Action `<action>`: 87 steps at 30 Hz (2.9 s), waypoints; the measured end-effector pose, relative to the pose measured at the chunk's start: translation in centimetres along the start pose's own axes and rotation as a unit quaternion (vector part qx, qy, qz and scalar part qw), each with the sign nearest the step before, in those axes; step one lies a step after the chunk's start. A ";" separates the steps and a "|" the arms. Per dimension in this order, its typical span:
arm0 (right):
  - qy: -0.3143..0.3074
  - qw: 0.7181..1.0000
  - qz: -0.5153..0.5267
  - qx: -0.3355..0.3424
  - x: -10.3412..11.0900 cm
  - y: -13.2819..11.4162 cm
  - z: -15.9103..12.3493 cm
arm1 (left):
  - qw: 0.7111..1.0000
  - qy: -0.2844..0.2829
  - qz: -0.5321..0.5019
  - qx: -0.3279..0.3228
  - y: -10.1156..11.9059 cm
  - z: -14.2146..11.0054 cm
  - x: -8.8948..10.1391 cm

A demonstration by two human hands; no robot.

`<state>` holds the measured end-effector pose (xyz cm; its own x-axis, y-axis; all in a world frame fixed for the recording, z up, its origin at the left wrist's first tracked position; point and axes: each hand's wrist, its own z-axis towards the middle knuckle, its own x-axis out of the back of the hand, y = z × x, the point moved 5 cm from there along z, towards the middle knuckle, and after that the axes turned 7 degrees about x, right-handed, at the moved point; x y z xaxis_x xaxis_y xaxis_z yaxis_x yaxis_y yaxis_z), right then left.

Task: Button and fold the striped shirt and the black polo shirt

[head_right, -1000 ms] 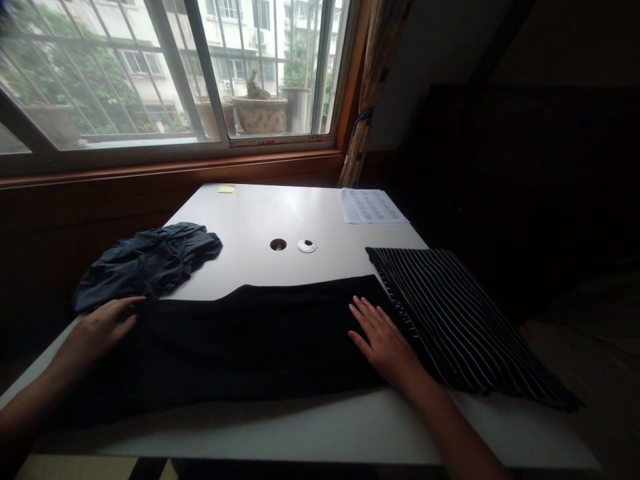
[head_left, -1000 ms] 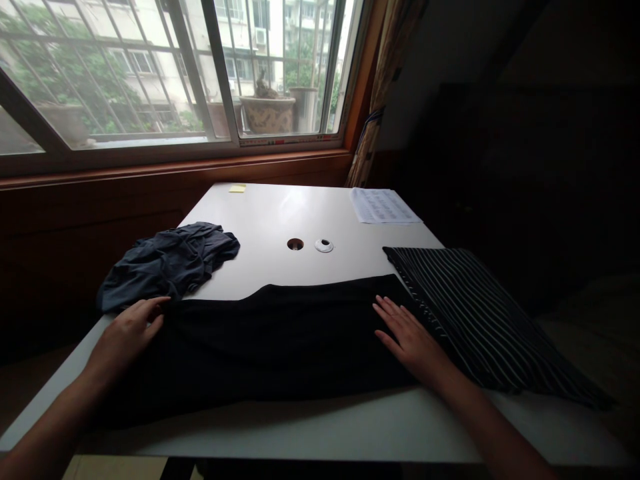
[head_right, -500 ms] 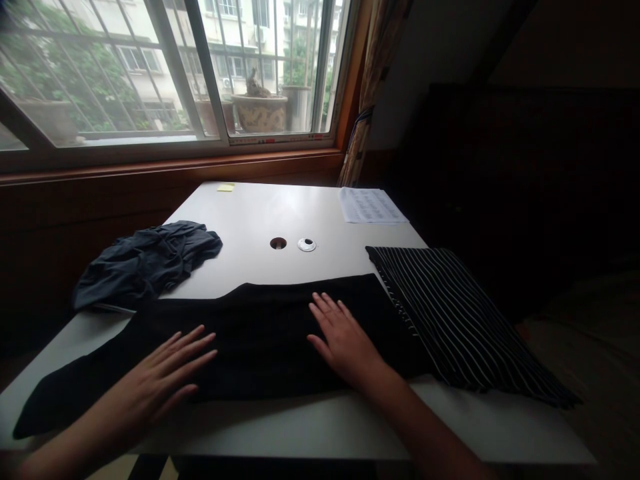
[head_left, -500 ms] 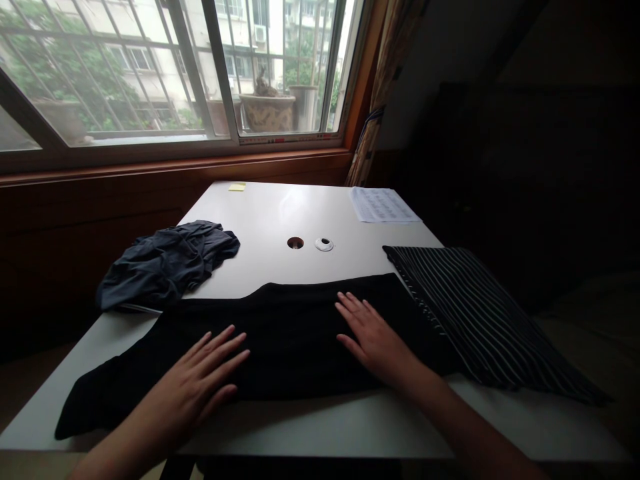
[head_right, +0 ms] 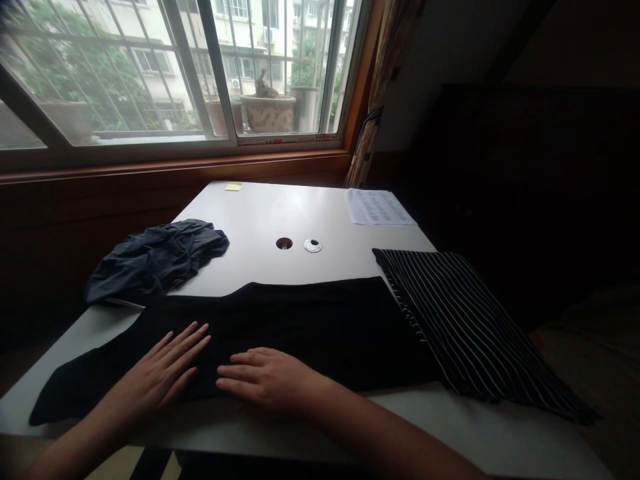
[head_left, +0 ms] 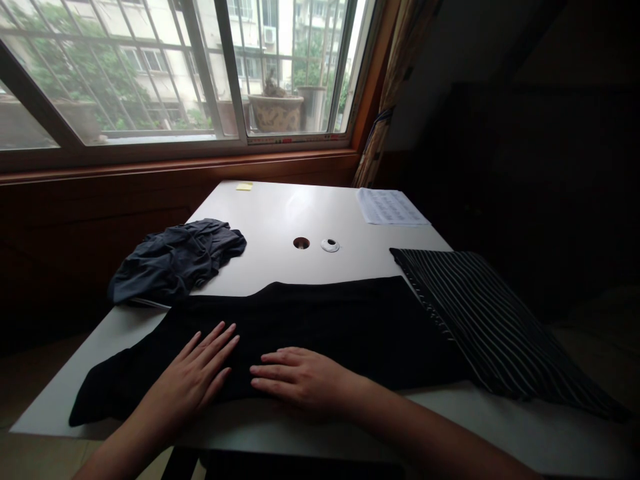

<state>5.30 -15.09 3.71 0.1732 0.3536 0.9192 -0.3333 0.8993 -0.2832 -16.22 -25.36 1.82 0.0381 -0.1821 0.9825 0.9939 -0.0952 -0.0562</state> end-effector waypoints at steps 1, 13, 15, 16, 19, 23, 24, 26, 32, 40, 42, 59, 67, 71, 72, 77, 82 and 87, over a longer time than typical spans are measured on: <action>-0.003 1.000 -0.004 0.002 0.0 0.0 0.2 | 1.000 -0.002 -0.004 0.005 0.0 0.0 -0.1; -0.015 1.000 -0.018 0.014 -0.1 -0.2 0.7 | 0.999 0.002 0.039 -0.008 0.6 0.2 -0.2; -0.017 1.000 -0.014 0.011 -0.2 -0.2 0.6 | 0.999 -0.001 0.036 -0.008 0.6 0.3 -0.2; -0.019 1.000 -0.012 0.010 -0.3 -0.2 0.5 | 0.999 -0.002 0.035 -0.007 0.6 0.3 -0.3; -0.024 1.000 -0.010 0.005 -0.4 -0.1 0.4 | 0.999 -0.006 0.036 -0.006 0.7 0.3 -0.3; -0.030 1.000 -0.005 0.001 -0.7 0.0 0.2 | 0.999 -0.006 0.031 -0.007 0.7 0.2 -0.2; -0.030 1.000 -0.002 0.002 -0.7 0.0 0.2 | 1.000 -0.008 0.029 -0.007 0.7 0.2 -0.3; -0.030 1.000 0.001 0.005 -0.6 0.0 0.2 | 1.000 -0.019 0.022 -0.007 0.4 0.1 -0.3; -0.034 0.999 0.009 0.003 0.2 -0.2 -0.2 | 0.998 -0.062 -0.017 -0.010 -1.2 -0.4 -0.2; -0.037 0.999 0.023 0.003 0.2 -0.2 -0.3 | 0.998 -0.060 0.001 0.034 -4.7 -0.9 -0.6; -0.038 0.999 0.029 0.003 0.2 -0.2 -0.3 | 0.997 -0.067 0.006 0.038 -5.1 -0.9 -0.9; -0.052 0.998 0.036 0.002 0.5 -0.4 -0.4 | 0.991 -0.028 -0.127 0.040 -0.8 4.5 1.4; -0.053 0.998 0.030 -0.004 0.5 -0.4 -0.5 | 0.991 -0.041 -0.124 0.038 -0.3 6.2 0.8; -0.051 0.998 0.036 -0.004 0.5 -0.4 -0.5 | 0.995 -0.036 -0.094 0.007 -0.5 6.2 0.7; -0.049 0.998 0.037 -0.003 0.4 -0.4 -0.5 | 0.995 -0.037 -0.092 0.002 -0.6 6.2 0.7; -0.044 0.998 0.037 -0.001 0.5 -0.4 -0.5 | 0.992 -0.035 -0.120 0.033 -2.5 6.8 0.9; -0.044 0.998 0.037 0.001 0.7 -0.4 -0.5 | 0.988 -0.003 -0.125 0.091 -5.4 8.1 2.7; -0.043 0.998 0.039 -0.002 0.6 -0.4 -0.5 | 0.987 -0.013 -0.155 0.047 -5.1 8.2 2.9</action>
<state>5.98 -15.12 4.24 0.0674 0.3999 0.9141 -0.3396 0.8707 -0.3559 -20.35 -17.42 6.42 -0.2680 -0.1334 0.9541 0.9633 -0.0504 0.2635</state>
